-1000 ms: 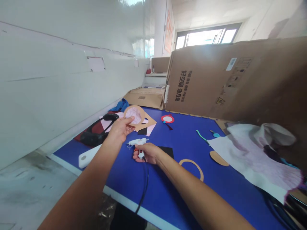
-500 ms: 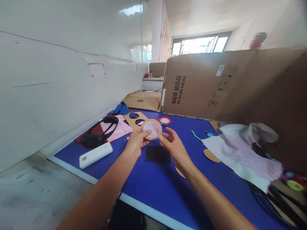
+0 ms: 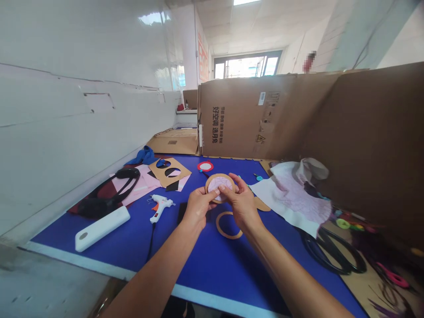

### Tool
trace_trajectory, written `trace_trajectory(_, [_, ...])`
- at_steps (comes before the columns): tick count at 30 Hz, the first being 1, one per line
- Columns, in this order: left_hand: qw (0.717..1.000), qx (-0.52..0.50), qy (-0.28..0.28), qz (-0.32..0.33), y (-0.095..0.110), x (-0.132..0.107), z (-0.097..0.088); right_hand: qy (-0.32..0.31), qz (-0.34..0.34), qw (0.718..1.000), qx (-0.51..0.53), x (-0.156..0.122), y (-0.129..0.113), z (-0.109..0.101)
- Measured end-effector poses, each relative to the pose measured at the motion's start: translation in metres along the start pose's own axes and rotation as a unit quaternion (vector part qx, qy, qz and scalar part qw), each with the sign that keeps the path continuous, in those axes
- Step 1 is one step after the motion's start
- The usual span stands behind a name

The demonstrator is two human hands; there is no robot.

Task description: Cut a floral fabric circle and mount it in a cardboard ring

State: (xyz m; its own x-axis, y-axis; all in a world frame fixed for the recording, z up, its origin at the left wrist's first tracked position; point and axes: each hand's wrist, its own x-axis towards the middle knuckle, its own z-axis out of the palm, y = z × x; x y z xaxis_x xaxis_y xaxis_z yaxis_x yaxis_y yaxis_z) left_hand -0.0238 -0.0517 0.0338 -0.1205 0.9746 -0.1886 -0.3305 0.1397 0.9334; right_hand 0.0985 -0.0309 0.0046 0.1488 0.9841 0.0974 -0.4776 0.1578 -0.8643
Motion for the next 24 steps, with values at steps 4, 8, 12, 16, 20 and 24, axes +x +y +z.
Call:
trace_trajectory(4, [1.0, -0.007, -0.008, 0.001, -0.008, 0.005, 0.011, 0.005, -0.005, 1.0, 0.008, 0.005, -0.004, -0.012])
trace_trajectory(8, [1.0, -0.005, -0.013, -0.002, -0.013, 0.011, 0.018, 0.003, -0.008, 1.0, 0.002, 0.009, -0.005, -0.023])
trace_trajectory(12, [1.0, 0.001, -0.021, -0.012, -0.018, 0.019, 0.022, -0.001, -0.009, 1.0, -0.003, 0.014, 0.0, -0.032])
trace_trajectory(16, [0.999, 0.015, -0.026, -0.02, -0.024, 0.029, 0.024, 0.014, -0.006, 1.0, -0.013, 0.02, 0.004, -0.038])
trace_trajectory(20, [0.998, 0.026, -0.047, -0.021, -0.033, 0.037, 0.022, 0.023, -0.008, 0.999, -0.022, 0.023, 0.005, -0.042])
trace_trajectory(24, [0.998, 0.023, -0.054, -0.026, -0.038, 0.041, 0.019, 0.013, -0.003, 1.0, -0.022, 0.022, 0.006, -0.045])
